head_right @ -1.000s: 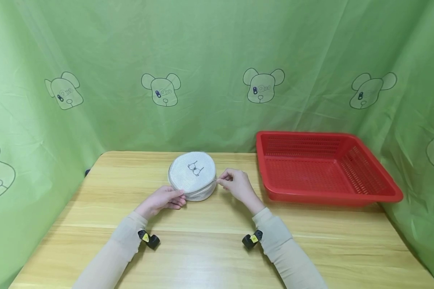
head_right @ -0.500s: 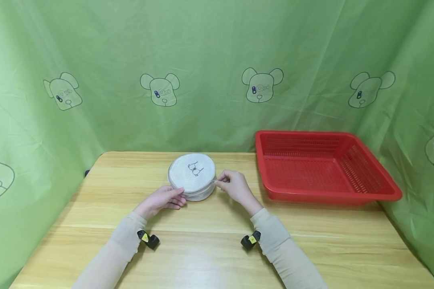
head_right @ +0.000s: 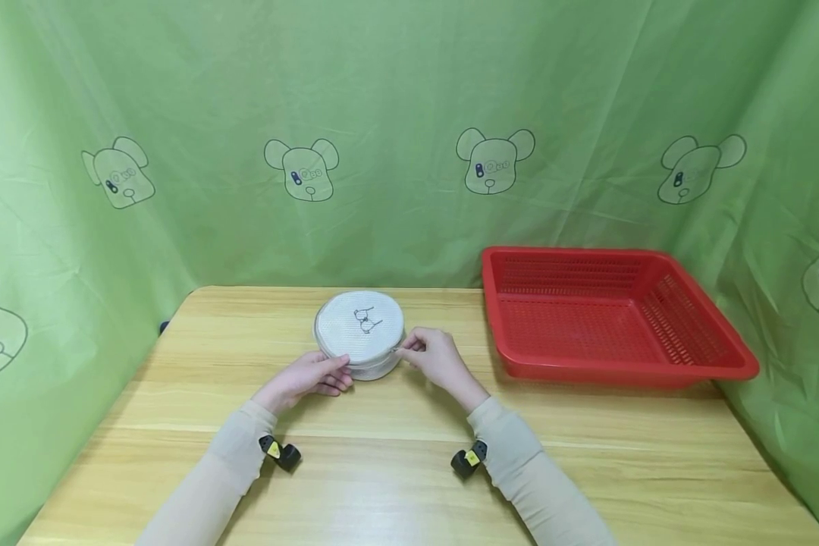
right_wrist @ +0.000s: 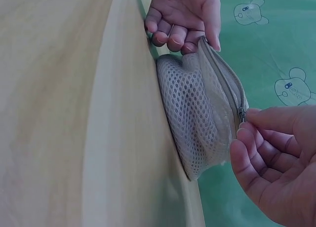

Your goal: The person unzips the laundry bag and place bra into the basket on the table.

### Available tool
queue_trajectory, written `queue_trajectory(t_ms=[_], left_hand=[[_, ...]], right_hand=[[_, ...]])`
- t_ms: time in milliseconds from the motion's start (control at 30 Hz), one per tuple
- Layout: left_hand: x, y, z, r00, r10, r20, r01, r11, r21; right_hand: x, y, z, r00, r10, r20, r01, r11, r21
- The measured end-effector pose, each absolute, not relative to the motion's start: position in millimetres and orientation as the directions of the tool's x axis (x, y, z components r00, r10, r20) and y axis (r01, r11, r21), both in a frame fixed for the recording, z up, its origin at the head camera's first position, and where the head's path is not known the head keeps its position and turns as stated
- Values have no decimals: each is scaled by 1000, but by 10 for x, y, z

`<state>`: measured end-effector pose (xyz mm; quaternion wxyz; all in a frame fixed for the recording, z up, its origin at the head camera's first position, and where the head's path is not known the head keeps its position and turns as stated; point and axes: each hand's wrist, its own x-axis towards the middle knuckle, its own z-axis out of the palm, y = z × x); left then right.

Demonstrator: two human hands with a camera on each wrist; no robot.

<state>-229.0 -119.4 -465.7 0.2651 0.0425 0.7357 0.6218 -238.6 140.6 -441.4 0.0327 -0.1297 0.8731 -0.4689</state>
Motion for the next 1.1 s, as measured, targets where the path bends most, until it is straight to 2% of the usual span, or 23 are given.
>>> queue_trajectory(t_ms=[833,1100], left_hand=[[-2302,-1209,-4693,-858,388,-338,-266,228,937],[-2303,-1207,-4681,-856,386,-344,-275,222,935]], right_hand=[[-2303,1252,-4457,-947,-315,63,-227,516,-826],[-2250,1210,-4414,-948,-316,36,-202,511,-835]])
